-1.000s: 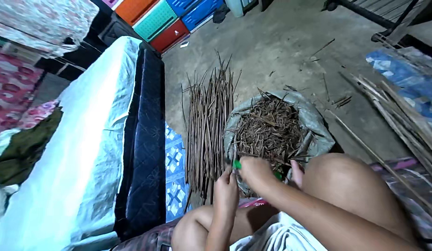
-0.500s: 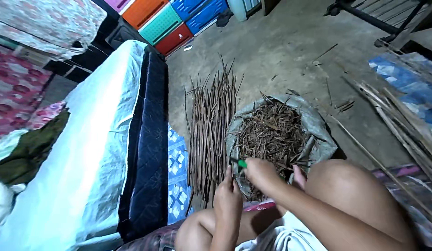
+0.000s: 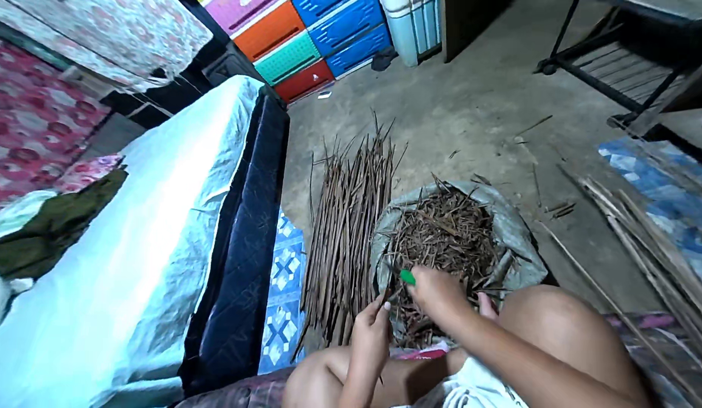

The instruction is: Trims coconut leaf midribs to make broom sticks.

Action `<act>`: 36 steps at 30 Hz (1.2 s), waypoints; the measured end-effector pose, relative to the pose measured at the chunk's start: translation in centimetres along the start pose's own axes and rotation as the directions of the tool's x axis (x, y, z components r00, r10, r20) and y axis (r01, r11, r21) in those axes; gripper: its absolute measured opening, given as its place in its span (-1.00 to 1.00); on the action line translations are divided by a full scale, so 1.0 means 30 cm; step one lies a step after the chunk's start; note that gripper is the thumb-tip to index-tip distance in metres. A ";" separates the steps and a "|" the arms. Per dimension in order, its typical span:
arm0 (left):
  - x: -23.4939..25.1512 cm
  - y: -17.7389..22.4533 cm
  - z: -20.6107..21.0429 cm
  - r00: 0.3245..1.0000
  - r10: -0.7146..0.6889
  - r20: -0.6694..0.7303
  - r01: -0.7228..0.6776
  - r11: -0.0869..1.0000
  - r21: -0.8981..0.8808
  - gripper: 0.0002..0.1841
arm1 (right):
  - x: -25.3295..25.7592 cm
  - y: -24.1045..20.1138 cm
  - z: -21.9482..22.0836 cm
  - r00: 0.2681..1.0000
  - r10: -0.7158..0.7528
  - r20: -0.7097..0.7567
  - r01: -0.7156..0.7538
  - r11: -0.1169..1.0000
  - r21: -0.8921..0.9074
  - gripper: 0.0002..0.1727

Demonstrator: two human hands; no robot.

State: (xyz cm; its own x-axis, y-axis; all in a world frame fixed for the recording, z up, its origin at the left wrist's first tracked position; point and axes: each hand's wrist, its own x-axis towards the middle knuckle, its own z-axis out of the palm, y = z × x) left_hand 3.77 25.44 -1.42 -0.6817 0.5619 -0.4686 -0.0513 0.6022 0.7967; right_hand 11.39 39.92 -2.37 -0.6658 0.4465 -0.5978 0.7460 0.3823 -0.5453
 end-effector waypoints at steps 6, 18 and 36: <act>-0.036 -0.010 -0.018 0.993 -0.035 0.113 0.051 0.989 -0.140 -0.62 | 0.041 0.065 0.024 0.994 0.071 -0.080 -0.066 0.996 0.054 -0.61; -0.023 -0.058 0.017 0.918 -0.019 0.397 0.010 1.000 0.026 -0.50 | 0.101 0.094 0.021 0.997 0.014 -0.078 0.059 0.538 0.841 -0.71; 0.030 -0.081 0.013 0.971 -0.111 0.210 0.008 0.899 0.438 -0.52 | -0.014 -0.063 0.146 0.977 0.200 -0.066 -0.211 0.905 -0.369 -0.61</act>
State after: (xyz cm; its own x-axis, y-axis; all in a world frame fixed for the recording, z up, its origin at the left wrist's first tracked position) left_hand 3.57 24.71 -3.93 -0.5036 0.5980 -0.6235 0.2682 0.7943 0.5452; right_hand 10.21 35.47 -3.65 -0.5004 0.5666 -0.6547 0.8210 0.5505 -0.1511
